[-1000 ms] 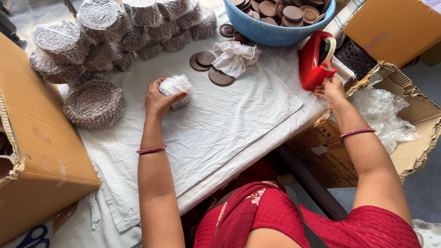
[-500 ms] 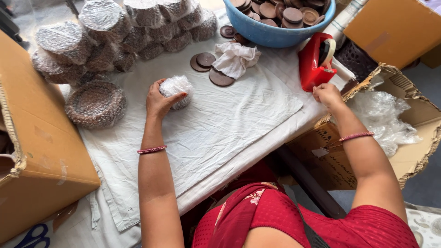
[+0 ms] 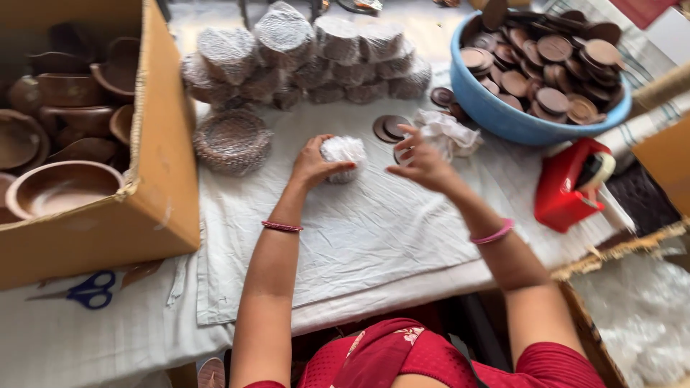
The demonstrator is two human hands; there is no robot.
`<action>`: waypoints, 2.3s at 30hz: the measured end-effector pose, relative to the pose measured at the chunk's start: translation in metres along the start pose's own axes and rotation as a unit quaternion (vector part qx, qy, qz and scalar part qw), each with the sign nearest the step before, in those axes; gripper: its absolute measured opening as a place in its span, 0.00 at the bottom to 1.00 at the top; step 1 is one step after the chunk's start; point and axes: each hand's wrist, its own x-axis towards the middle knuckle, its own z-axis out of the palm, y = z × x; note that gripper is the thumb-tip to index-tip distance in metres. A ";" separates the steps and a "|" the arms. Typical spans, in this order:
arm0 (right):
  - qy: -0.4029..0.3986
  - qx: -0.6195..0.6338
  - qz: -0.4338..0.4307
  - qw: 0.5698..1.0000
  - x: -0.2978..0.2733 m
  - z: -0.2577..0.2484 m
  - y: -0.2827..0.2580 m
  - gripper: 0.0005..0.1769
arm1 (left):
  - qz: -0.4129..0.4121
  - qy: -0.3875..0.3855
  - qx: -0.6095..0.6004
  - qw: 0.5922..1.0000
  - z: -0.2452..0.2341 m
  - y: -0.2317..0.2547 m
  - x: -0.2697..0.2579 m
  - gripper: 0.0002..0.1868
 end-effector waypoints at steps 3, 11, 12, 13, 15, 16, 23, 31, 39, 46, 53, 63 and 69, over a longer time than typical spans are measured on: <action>0.013 -0.042 0.062 0.997 0.023 0.069 -0.024 0.69 | 0.008 0.002 0.011 1.000 0.002 -0.006 0.002 0.57; 0.136 -0.065 -0.101 0.984 0.038 0.090 -0.017 0.80 | 0.005 0.046 -0.030 0.998 0.004 -0.012 0.000 0.39; 0.075 -0.033 -0.061 0.995 0.038 0.079 -0.009 0.79 | -0.019 0.048 -0.018 0.998 0.004 -0.008 -0.004 0.36; 0.072 -0.032 -0.062 0.995 0.043 0.071 0.000 0.79 | -0.021 0.051 -0.018 0.998 0.004 -0.007 -0.008 0.36; -0.032 0.088 -0.100 0.991 0.054 0.056 0.017 0.77 | -0.024 0.040 0.033 0.998 0.002 -0.006 -0.016 0.34; -0.033 0.091 -0.103 0.990 0.057 0.050 0.017 0.77 | -0.025 0.042 0.036 0.998 -0.001 0.004 -0.027 0.34; -0.205 0.352 -0.065 0.911 0.096 0.050 0.023 0.70 | 0.085 0.075 0.208 0.972 0.010 0.033 -0.086 0.25; 0.040 0.205 0.050 0.977 0.097 0.081 0.002 0.57 | 0.151 0.089 0.309 0.935 -0.008 0.031 -0.068 0.13; 0.049 0.009 -0.282 0.958 0.049 0.074 -0.018 0.68 | 0.350 -0.003 0.340 0.873 -0.052 0.043 -0.026 0.17; -0.002 0.031 -0.295 0.955 0.071 0.071 0.001 0.66 | 0.263 -0.008 0.246 0.933 -0.033 0.020 -0.006 0.40; 0.111 -0.010 -0.287 0.951 0.045 0.070 -0.028 0.52 | 0.252 0.060 0.186 0.948 -0.019 0.009 -0.014 0.29; -0.037 0.435 0.058 0.898 0.046 0.081 -0.024 0.09 | 0.283 0.149 0.233 0.918 -0.006 0.015 -0.023 0.25; -0.093 0.538 0.158 0.823 0.046 0.083 -0.024 0.10 | 0.305 0.139 0.241 0.911 -0.003 0.007 -0.023 0.25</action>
